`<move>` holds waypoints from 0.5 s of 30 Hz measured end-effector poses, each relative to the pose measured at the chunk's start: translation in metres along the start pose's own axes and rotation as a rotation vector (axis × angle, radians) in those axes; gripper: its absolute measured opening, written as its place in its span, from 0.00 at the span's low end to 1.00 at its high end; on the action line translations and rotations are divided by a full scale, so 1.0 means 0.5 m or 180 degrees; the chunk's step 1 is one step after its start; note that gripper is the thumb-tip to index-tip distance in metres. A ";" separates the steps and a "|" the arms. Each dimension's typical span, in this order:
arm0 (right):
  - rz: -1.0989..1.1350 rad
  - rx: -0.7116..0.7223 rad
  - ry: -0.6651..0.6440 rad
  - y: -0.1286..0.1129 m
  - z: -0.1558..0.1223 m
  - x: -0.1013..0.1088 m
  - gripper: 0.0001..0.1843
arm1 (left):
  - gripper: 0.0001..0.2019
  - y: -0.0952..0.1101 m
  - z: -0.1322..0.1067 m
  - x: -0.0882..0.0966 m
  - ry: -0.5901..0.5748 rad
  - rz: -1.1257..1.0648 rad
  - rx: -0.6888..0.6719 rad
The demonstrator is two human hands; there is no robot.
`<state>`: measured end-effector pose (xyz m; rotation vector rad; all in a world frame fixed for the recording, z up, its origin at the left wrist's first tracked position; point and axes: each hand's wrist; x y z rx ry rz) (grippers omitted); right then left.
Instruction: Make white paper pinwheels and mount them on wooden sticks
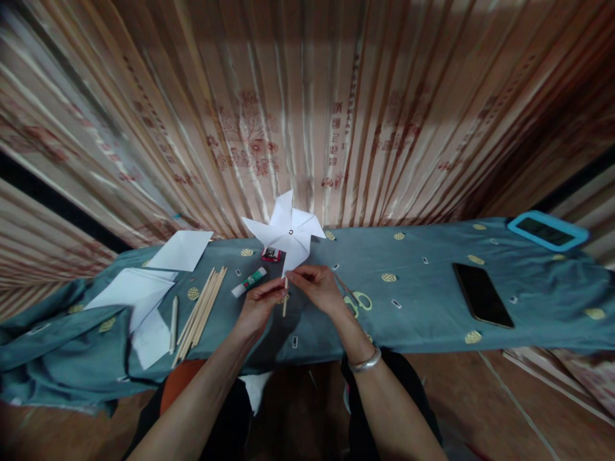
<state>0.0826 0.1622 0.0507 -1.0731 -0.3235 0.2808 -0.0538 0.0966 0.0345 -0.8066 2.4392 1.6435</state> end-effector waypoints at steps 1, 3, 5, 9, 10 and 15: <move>-0.0120 0.0027 0.0004 -0.003 0.000 0.004 0.15 | 0.16 0.001 0.000 0.000 0.0000 -0.0008 0.0006; -0.0310 0.0086 0.0138 -0.008 0.002 0.019 0.18 | 0.16 0.002 0.000 0.000 -0.0037 0.0008 0.0016; -0.0411 0.0145 0.0488 -0.011 0.006 0.043 0.21 | 0.16 0.002 -0.001 0.000 -0.0057 0.0028 0.0024; -0.0623 0.0196 0.1578 0.001 0.017 0.101 0.18 | 0.15 0.000 -0.006 -0.001 -0.0075 0.0053 0.0067; -0.0640 0.0226 0.1799 0.007 0.019 0.113 0.16 | 0.15 0.000 -0.008 -0.002 -0.0107 0.0092 0.0088; -0.0311 0.0257 0.2207 0.037 0.024 0.149 0.19 | 0.15 -0.003 -0.016 -0.006 -0.0272 0.0365 0.0238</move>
Point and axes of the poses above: each hand's wrist, its own z-axis towards the middle knuckle, its own x-axis out of the back of the hand, y = z × x, and after that the axes turned 15 degrees about x, right-handed
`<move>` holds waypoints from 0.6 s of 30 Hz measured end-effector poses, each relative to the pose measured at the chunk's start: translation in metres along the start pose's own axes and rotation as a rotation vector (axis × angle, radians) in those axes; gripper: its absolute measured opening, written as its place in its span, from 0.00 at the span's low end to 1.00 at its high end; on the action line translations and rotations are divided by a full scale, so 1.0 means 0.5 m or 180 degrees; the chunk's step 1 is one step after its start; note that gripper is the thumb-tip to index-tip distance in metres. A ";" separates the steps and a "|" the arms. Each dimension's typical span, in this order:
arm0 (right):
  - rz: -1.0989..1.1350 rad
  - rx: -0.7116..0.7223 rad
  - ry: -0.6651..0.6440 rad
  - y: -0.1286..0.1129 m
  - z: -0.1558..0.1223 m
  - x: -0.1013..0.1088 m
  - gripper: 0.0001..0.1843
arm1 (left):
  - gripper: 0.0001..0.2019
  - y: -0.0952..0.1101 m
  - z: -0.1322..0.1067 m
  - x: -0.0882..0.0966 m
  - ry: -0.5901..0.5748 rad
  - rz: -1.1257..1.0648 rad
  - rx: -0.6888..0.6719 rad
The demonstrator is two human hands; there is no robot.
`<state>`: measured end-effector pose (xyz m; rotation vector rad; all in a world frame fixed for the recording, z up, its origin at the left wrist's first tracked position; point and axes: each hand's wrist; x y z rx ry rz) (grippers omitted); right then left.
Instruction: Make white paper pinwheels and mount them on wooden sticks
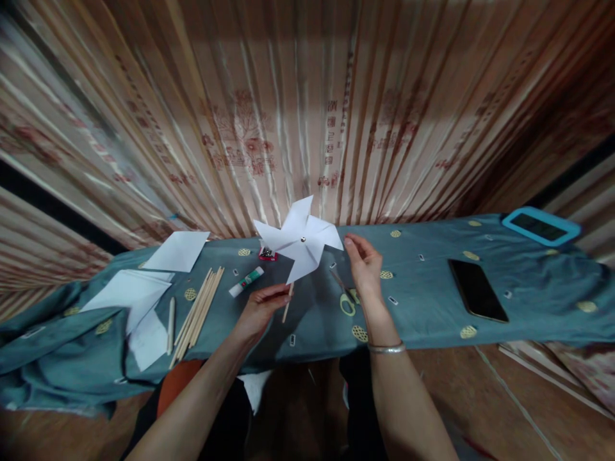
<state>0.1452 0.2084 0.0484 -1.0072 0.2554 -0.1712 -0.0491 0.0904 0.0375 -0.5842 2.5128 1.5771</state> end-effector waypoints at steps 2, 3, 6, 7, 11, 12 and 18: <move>0.0038 -0.0079 -0.0030 0.005 0.000 0.001 0.18 | 0.15 -0.002 0.001 0.000 -0.0040 0.0057 0.0034; 0.0037 -0.0114 -0.0047 0.005 -0.001 0.000 0.17 | 0.15 -0.003 0.002 0.000 -0.0045 0.0064 0.0037; 0.0139 -0.0247 -0.0074 0.000 -0.005 -0.007 0.13 | 0.16 -0.004 0.006 0.003 0.0004 0.0016 -0.0023; 0.0203 -0.0300 -0.0077 -0.002 -0.007 -0.010 0.13 | 0.16 -0.004 0.008 0.004 0.0025 -0.0005 -0.0052; 0.0387 -0.0506 -0.0118 -0.014 -0.016 -0.023 0.12 | 0.15 -0.002 0.012 0.007 0.0115 -0.0074 -0.0103; 0.0403 -0.0556 -0.0146 -0.017 -0.019 -0.026 0.12 | 0.15 -0.001 0.012 0.008 0.0135 -0.0090 -0.0107; 0.0610 -0.0849 -0.0431 -0.032 -0.041 -0.045 0.15 | 0.15 -0.001 0.016 0.011 0.0250 -0.0254 -0.0154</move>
Point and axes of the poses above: each hand's wrist, its own z-axis towards the middle knuckle, its own x-axis out of the back of the hand, y = z × x, and after that the axes turned 15 degrees about x, right-handed
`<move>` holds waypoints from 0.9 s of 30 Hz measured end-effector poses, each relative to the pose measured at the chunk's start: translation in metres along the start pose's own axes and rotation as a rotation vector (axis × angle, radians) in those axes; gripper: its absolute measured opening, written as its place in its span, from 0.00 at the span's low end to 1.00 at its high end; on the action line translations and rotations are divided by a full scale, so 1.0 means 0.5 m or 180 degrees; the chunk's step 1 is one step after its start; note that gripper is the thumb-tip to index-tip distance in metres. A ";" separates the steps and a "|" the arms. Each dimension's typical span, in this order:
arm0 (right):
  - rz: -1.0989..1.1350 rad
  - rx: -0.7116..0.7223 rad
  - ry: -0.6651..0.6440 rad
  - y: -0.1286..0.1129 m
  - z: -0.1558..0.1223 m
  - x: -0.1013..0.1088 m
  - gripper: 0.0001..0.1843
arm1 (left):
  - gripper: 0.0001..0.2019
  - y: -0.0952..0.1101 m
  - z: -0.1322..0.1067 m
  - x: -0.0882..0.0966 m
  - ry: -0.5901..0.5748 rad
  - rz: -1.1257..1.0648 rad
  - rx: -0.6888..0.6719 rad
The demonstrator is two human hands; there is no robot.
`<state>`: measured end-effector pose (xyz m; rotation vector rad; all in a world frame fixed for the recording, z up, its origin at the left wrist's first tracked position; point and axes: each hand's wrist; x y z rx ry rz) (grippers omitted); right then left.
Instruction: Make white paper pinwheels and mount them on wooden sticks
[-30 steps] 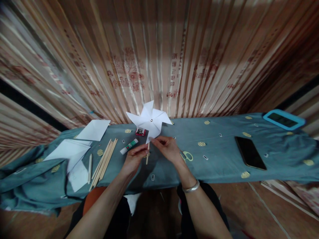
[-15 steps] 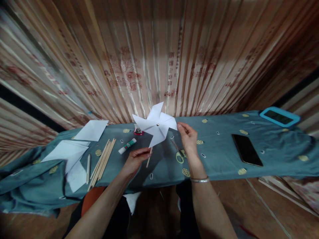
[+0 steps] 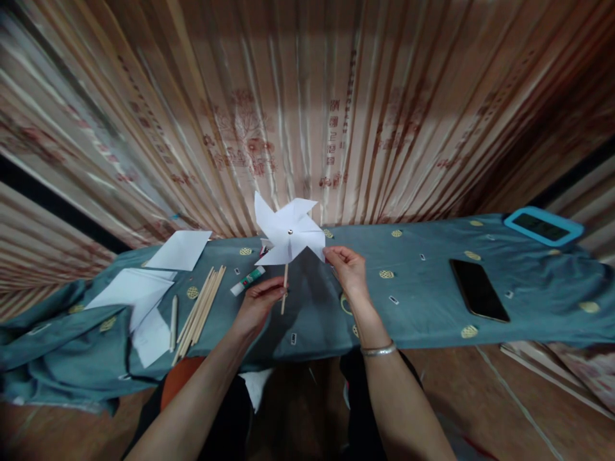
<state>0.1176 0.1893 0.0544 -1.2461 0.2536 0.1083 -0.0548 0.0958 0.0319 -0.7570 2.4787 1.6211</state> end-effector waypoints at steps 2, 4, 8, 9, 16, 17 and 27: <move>0.0061 -0.0094 -0.0136 0.001 -0.008 -0.007 0.16 | 0.16 0.000 0.002 0.001 -0.0010 -0.0049 -0.0032; 0.0111 -0.0171 -0.0262 0.003 -0.014 -0.014 0.16 | 0.16 -0.001 0.004 0.003 -0.0029 -0.0085 -0.0053; 0.0100 -0.0132 -0.0493 0.007 -0.024 -0.028 0.17 | 0.17 -0.002 0.009 0.005 0.0006 -0.0174 -0.0040; 0.0071 -0.0106 -0.0555 0.008 -0.026 -0.031 0.17 | 0.17 -0.003 0.011 0.005 0.0025 -0.0203 -0.0041; 0.0016 -0.0135 -0.0847 0.009 -0.040 -0.047 0.17 | 0.18 -0.004 0.013 0.008 0.0040 -0.0216 -0.0081; 0.0031 -0.0137 -0.0874 0.009 -0.043 -0.049 0.17 | 0.18 -0.003 0.013 0.008 0.0015 -0.0202 -0.0089; 0.0138 -0.0131 -0.1080 0.006 -0.061 -0.067 0.17 | 0.17 -0.002 0.011 0.006 0.0025 -0.0195 -0.0091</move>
Point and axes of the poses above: each hand's wrist, its own z-axis towards the middle knuckle, its own x-axis out of the back of the hand, y = z × x, and after that the axes turned 15 degrees about x, right-handed
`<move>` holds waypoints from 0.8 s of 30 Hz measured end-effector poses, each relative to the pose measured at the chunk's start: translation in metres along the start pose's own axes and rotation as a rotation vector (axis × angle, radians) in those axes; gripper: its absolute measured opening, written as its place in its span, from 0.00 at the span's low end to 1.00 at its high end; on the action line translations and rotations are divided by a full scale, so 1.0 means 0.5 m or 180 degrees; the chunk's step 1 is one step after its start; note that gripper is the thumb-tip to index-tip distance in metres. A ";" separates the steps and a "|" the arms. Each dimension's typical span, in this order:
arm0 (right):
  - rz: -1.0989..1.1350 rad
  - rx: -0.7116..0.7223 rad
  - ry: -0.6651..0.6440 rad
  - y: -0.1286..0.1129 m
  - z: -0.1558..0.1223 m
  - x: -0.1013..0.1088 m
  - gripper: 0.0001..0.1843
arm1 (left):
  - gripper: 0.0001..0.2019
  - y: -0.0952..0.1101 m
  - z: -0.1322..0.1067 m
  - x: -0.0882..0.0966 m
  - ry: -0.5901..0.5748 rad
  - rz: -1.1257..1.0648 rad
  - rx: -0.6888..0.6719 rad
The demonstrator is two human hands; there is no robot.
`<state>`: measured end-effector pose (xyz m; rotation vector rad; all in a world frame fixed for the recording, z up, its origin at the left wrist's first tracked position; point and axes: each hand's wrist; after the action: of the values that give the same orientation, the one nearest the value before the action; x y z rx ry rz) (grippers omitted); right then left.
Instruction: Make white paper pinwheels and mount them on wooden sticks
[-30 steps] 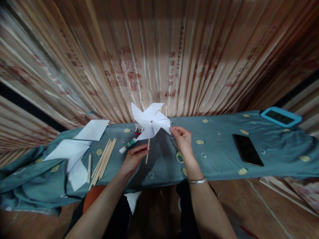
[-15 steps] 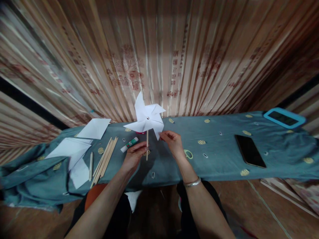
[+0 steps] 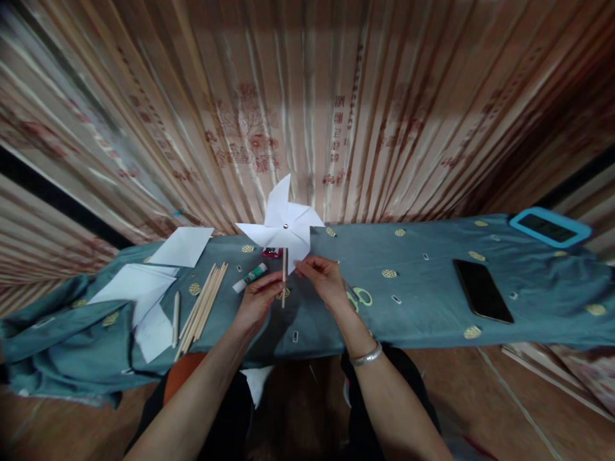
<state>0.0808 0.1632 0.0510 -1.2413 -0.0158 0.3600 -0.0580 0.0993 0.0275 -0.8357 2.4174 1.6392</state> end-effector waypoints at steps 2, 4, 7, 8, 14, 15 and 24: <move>0.0019 0.0016 -0.0016 0.001 -0.001 -0.002 0.17 | 0.16 0.001 -0.002 -0.002 -0.0016 0.0008 -0.0020; 0.0045 0.0017 -0.0046 0.003 -0.003 -0.003 0.17 | 0.16 0.003 -0.004 -0.003 -0.0041 0.0001 -0.0051; 0.0007 0.0026 -0.0088 0.004 -0.004 -0.005 0.16 | 0.16 0.003 -0.004 -0.004 -0.0053 -0.0012 -0.0040; -0.0018 0.0028 -0.0097 0.004 -0.004 -0.005 0.16 | 0.17 0.003 -0.003 -0.004 -0.0046 -0.0017 -0.0027; -0.0102 -0.0010 -0.0201 0.003 -0.006 -0.013 0.16 | 0.17 0.000 -0.006 -0.005 -0.0046 0.0011 0.0016; -0.0135 0.0009 -0.0232 0.002 -0.006 -0.014 0.16 | 0.17 0.001 -0.007 -0.006 -0.0082 0.0032 0.0016; -0.0831 0.0455 0.0402 -0.013 0.022 0.059 0.18 | 0.17 0.001 -0.005 -0.003 -0.0018 0.0012 0.0000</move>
<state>0.1079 0.1798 0.0552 -1.1023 -0.0426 0.0546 -0.0566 0.0979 0.0294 -0.8260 2.4168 1.6408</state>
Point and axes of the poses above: each hand's wrist, its own z-axis towards the middle knuckle, its own x-axis out of the back of the hand, y = z × x, and after that the axes turned 15 degrees about x, right-handed
